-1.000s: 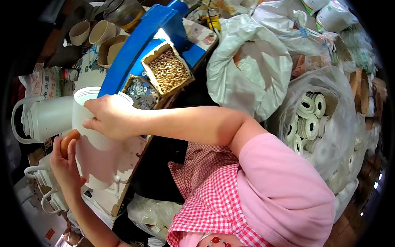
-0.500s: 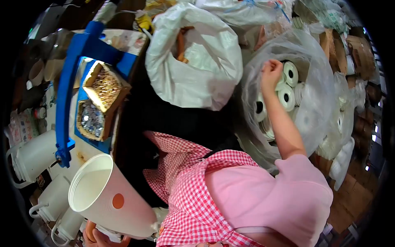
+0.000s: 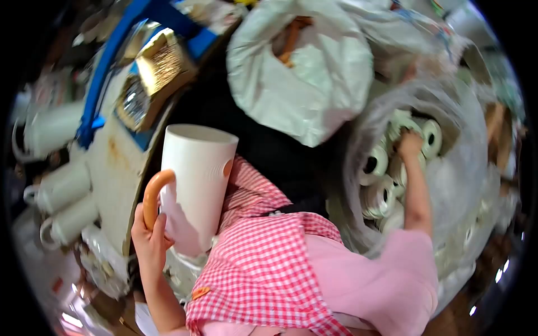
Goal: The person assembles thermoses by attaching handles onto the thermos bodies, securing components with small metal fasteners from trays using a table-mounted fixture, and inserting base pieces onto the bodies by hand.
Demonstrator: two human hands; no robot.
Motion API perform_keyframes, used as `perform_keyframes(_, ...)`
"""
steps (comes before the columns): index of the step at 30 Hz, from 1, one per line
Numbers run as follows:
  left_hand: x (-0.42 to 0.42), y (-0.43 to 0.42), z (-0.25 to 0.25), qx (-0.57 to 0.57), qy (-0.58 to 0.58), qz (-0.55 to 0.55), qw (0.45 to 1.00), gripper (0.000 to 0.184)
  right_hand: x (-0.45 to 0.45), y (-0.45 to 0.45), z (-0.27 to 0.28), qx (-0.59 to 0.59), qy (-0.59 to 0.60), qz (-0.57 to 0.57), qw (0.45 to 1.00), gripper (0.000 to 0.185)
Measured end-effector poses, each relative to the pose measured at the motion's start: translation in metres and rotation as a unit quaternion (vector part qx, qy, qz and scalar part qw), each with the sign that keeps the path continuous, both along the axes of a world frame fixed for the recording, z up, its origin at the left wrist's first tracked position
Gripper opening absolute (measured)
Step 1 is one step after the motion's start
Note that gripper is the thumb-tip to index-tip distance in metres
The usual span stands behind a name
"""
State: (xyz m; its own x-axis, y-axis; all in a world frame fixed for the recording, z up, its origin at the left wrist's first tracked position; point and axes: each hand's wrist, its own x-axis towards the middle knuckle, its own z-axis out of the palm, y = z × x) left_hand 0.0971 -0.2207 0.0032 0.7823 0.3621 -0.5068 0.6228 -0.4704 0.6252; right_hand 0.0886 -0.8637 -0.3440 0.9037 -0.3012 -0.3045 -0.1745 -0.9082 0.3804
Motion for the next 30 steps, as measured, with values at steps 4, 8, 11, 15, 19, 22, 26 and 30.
perform_keyframes(4, -0.018, 0.008, 0.015, -0.036, -0.131, 0.045, 0.990, 0.021, 0.044, 0.054, 0.153, 0.265, 0.004, -0.095, 0.960, 0.058)
perform_keyframes(8, -0.040, 0.006, 0.009, -0.057, -0.139, -0.006, 0.989, 0.024, 0.082, 0.176, 0.258, 0.712, -0.100, -0.040, 0.694, 0.061)
perform_keyframes(11, -0.067, 0.025, -0.007, -0.077, -0.182, -0.032, 0.980, 0.024, 0.117, 0.312, 0.272, 0.743, -0.203, 0.143, 0.621, 0.064)
perform_keyframes(15, -0.096, 0.043, -0.019, -0.021, -0.221, -0.029, 0.975, 0.026, 0.135, 0.402, 0.267, 0.722, -0.163, 0.342, 0.579, 0.062)
perform_keyframes(19, -0.101, 0.044, -0.016, -0.074, -0.291, -0.015, 0.954, 0.026, 0.146, 0.405, 0.290, 0.707, -0.109, 0.363, 0.598, 0.064)
perform_keyframes(22, -0.095, 0.047, -0.011, -0.077, -0.315, -0.063, 0.944, 0.026, 0.146, 0.422, 0.295, 0.682, -0.105, 0.409, 0.597, 0.063)
perform_keyframes(26, -0.105, 0.054, -0.014, -0.082, -0.314, -0.031, 0.945, 0.027, 0.153, 0.431, 0.300, 0.669, -0.085, 0.443, 0.590, 0.066)
perform_keyframes(30, -0.104, 0.060, -0.018, -0.074, -0.329, -0.048, 0.940, 0.030, 0.154, 0.428, 0.313, 0.654, -0.049, 0.460, 0.598, 0.065)
